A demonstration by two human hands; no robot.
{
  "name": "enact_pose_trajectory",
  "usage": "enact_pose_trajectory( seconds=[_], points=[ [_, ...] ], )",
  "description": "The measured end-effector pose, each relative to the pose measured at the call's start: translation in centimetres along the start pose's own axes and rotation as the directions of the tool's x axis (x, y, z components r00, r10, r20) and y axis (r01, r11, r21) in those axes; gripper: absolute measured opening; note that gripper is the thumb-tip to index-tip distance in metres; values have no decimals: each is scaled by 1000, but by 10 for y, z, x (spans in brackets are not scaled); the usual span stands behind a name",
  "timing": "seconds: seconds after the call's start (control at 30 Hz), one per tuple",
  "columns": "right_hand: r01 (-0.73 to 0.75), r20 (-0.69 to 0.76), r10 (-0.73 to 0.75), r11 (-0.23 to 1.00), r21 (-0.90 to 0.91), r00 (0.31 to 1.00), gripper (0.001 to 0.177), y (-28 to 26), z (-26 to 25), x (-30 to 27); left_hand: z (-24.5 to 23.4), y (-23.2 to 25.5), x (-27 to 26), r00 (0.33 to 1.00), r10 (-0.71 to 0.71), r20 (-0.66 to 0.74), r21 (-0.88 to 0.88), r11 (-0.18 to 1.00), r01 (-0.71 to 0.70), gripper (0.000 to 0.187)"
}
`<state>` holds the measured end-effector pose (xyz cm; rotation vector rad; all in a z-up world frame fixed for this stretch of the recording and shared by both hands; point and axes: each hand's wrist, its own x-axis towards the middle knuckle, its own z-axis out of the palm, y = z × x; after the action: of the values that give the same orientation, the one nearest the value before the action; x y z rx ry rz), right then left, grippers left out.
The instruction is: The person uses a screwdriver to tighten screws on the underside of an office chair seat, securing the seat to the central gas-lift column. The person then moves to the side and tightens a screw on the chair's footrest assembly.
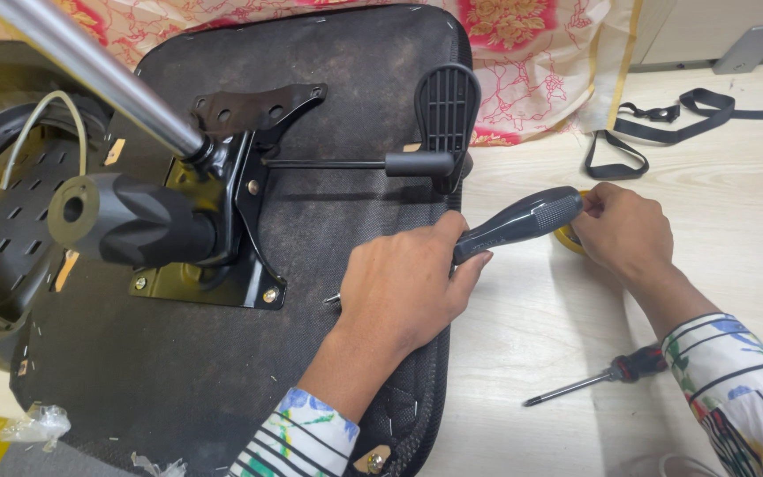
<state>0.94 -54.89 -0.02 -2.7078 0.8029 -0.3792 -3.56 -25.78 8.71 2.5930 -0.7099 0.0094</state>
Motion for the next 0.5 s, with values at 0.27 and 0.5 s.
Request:
enact_pose_trajectory(
  seconds=[0.27, 0.5],
  points=[
    [1, -10, -1, 1000, -3, 1000, 44, 0, 3, -1, 9, -3, -8, 994, 34, -101, -44, 998, -39, 29],
    [75, -180, -54, 991, 111, 982, 23, 3, -5, 1, 0, -10, -24, 991, -131, -37, -238, 964, 118, 31]
  ],
)
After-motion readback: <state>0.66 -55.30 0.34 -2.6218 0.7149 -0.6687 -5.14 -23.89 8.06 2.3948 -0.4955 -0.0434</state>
